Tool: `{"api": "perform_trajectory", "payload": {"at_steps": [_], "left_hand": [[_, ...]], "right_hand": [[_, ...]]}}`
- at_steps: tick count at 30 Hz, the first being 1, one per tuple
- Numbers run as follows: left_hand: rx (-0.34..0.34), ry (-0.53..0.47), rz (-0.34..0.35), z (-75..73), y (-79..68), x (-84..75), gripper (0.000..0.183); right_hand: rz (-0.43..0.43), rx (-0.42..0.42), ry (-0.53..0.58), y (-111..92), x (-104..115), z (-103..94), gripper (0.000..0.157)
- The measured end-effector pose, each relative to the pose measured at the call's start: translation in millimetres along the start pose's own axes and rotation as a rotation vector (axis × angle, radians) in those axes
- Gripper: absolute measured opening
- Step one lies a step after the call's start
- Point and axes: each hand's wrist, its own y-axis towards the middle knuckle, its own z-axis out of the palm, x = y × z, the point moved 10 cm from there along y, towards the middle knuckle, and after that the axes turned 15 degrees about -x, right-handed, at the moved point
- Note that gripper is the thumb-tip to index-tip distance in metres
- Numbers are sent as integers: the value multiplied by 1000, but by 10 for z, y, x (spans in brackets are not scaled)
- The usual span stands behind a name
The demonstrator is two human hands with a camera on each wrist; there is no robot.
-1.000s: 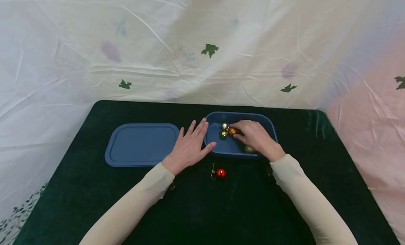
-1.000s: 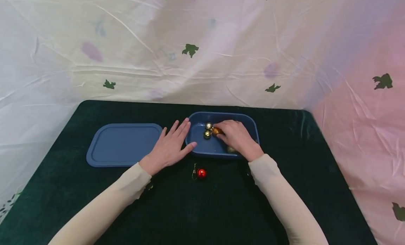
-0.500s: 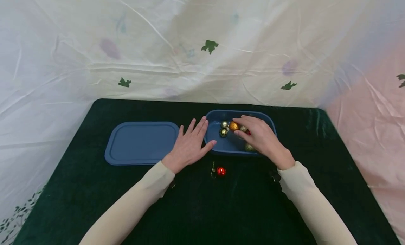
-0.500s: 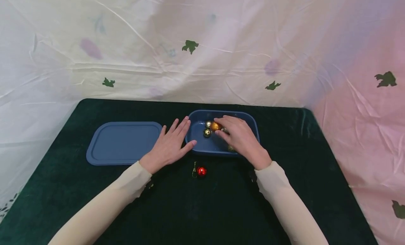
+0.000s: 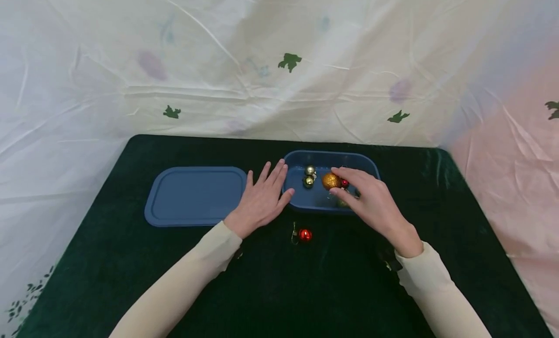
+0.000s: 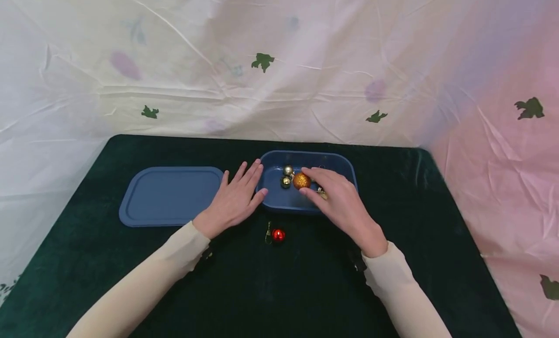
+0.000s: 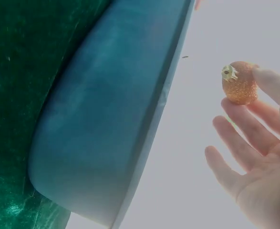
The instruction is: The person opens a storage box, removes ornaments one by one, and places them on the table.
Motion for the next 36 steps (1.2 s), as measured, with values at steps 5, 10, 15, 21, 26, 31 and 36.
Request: {"api": "perform_trajectory", "payload": {"at_steps": [5, 10, 15, 21, 26, 31, 36], "left_hand": [[-19, 5, 3, -10, 5, 12, 70], [-17, 11, 1, 0, 19, 16, 70], [8, 13, -3, 30, 20, 6, 72], [26, 6, -5, 51, 16, -6, 72], [30, 3, -8, 59, 16, -7, 72], [40, 8, -17, 62, 10, -9, 72], [45, 14, -19, 65, 14, -19, 71]], "right_hand": [[-14, -29, 57, -83, 91, -65, 49], [-29, -31, 88, -170, 170, -104, 46], [-33, -24, 123, -280, 239, -120, 46], [-28, 8, 112, -444, 251, -55, 45], [-17, 89, 121, -599, 212, 90, 44], [-6, 189, 112, -723, 168, 257, 43], [19, 243, 106, -769, 113, 352, 42]]}}
